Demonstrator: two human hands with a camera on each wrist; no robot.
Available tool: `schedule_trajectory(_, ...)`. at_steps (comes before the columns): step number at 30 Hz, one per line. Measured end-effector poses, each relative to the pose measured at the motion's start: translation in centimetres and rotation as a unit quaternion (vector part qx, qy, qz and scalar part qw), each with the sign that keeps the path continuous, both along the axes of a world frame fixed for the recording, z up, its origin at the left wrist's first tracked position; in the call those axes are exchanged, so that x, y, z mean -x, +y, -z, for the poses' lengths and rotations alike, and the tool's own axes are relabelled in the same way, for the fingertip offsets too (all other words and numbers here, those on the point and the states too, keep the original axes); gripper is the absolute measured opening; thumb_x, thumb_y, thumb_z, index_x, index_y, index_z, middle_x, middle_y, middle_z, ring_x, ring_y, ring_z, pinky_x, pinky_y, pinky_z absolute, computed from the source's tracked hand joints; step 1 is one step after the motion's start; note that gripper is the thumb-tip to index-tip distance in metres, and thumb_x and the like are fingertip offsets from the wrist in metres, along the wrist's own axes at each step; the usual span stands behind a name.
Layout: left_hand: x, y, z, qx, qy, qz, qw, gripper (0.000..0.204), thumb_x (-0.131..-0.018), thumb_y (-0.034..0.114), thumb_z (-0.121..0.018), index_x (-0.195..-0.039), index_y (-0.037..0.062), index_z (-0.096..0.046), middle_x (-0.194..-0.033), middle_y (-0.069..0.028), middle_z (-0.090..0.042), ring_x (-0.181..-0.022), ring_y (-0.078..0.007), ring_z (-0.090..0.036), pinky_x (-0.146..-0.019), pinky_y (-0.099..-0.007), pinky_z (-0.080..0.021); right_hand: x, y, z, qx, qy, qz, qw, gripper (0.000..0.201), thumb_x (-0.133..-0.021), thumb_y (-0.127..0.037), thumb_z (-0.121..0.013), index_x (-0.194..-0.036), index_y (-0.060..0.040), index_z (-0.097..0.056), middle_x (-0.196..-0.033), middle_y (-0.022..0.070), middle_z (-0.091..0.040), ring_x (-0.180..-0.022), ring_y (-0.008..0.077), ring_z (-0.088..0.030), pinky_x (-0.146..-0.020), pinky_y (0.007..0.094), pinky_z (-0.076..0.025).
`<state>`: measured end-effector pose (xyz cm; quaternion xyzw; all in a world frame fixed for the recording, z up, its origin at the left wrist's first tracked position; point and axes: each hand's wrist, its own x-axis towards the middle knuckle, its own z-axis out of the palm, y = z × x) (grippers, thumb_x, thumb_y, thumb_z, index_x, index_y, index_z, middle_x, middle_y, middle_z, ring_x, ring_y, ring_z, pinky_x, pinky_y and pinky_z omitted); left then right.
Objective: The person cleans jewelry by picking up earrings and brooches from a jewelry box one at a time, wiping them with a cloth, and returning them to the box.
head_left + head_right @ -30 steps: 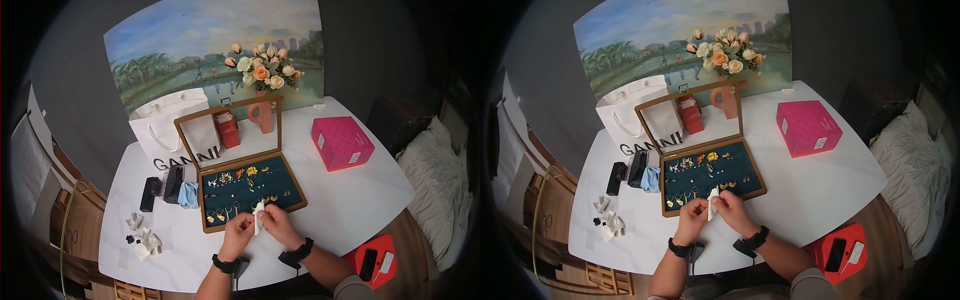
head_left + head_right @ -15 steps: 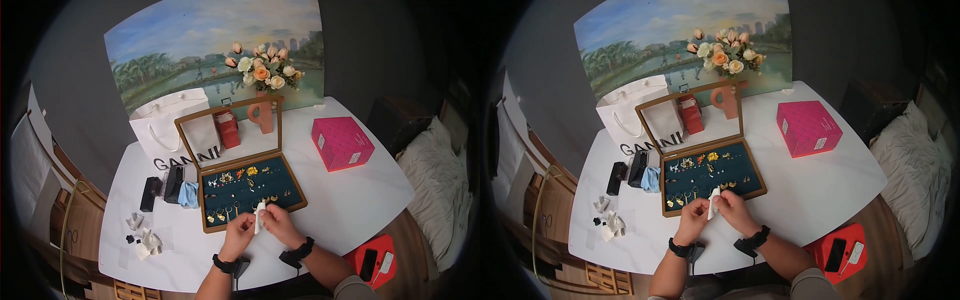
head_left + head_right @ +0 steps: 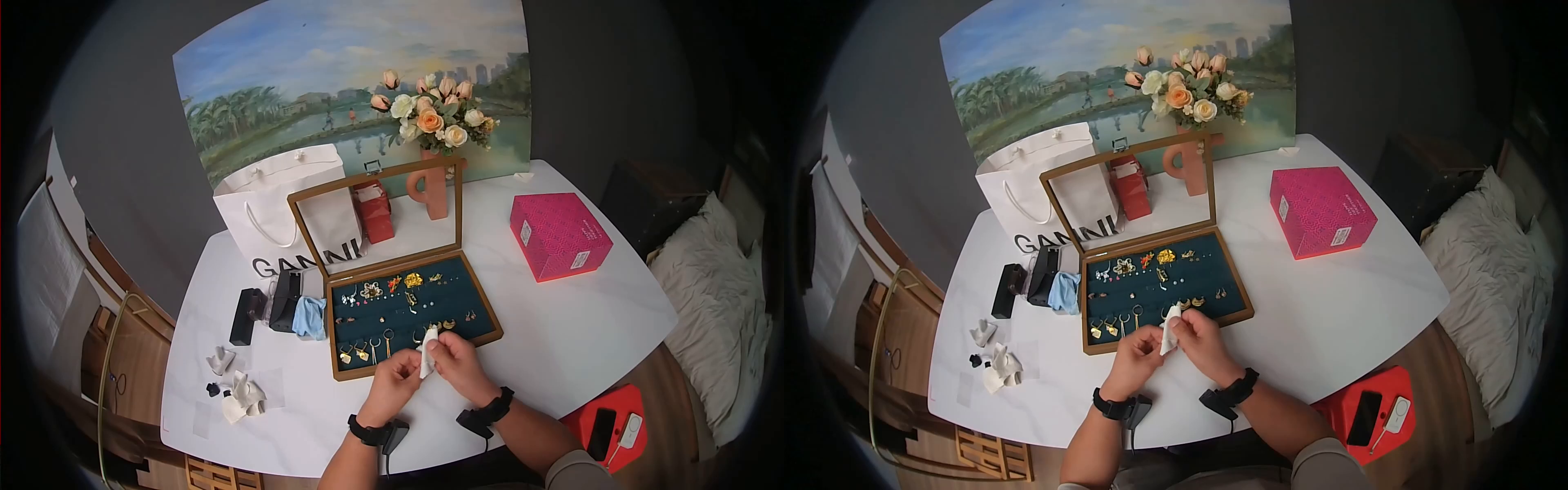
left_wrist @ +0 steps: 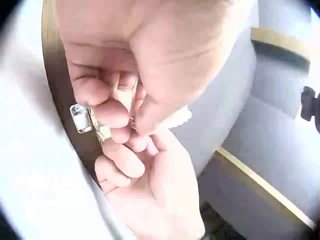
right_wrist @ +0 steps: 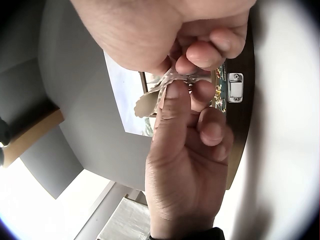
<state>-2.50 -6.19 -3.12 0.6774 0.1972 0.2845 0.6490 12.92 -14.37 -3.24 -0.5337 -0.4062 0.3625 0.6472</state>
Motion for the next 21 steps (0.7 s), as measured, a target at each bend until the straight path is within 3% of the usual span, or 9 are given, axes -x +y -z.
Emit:
schedule_trajectory(5, 0.4, 0.6, -1.3, 0.091, 0.003, -0.025, 0.996, 0.005, -0.104, 0.009, -0.061, -0.107, 0.0055, -0.064, -0.090, -0.0024, -0.071, -0.066, -0.0056, -0.059, -0.057, -0.0205, -0.045, 0.3, -0.1, -0.2, 0.013, -0.009, -0.010, 1.000, 0.023, -0.108, -0.022, -0.057, -0.092, -0.0064, -0.057, -0.071, -0.0046, -0.054, -0.061, 0.0018, -0.047, -0.053, 0.0214, -0.038)
schedule_trajectory(10, 0.6, 1.0, -2.0, 0.182, -0.107, -0.036, 0.977, 0.013, -0.107, 0.020, -0.059, -0.103, 0.0088, -0.060, -0.087, -0.0070, -0.072, -0.059, -0.0086, -0.055, -0.053, -0.0200, -0.041, 0.2, 0.2, 0.2, 0.000, -0.011, 0.058, 0.998, 0.022, -0.109, -0.022, -0.056, -0.094, -0.0064, -0.057, -0.072, -0.0041, -0.053, -0.060, 0.0026, -0.046, -0.053, 0.0211, -0.038)
schedule_trajectory(16, 0.8, 1.1, -1.5, 0.232, -0.122, 0.008, 0.965, 0.015, -0.108, 0.023, -0.058, -0.100, 0.0101, -0.061, -0.086, -0.0064, -0.071, -0.059, -0.0079, -0.053, -0.052, -0.0202, -0.039, 0.4, -0.3, -0.6, 0.031, 0.079, -0.070, 0.994, 0.024, -0.110, -0.026, -0.052, -0.099, -0.0056, -0.059, -0.074, -0.0026, -0.055, -0.061, 0.0034, -0.048, -0.053, 0.0207, -0.038)
schedule_trajectory(21, 0.8, 0.9, -1.8, 0.219, -0.067, 0.021, 0.973, 0.019, -0.108, 0.025, -0.059, -0.099, 0.0085, -0.064, -0.083, -0.0020, -0.068, -0.059, -0.0062, -0.052, -0.052, -0.0200, -0.037, 0.2, -0.6, -1.3, 0.031, 0.109, -0.085, 0.990, 0.024, -0.110, -0.026, -0.053, -0.104, -0.0040, -0.061, -0.077, -0.0017, -0.058, -0.061, 0.0033, -0.048, -0.053, 0.0203, -0.038)
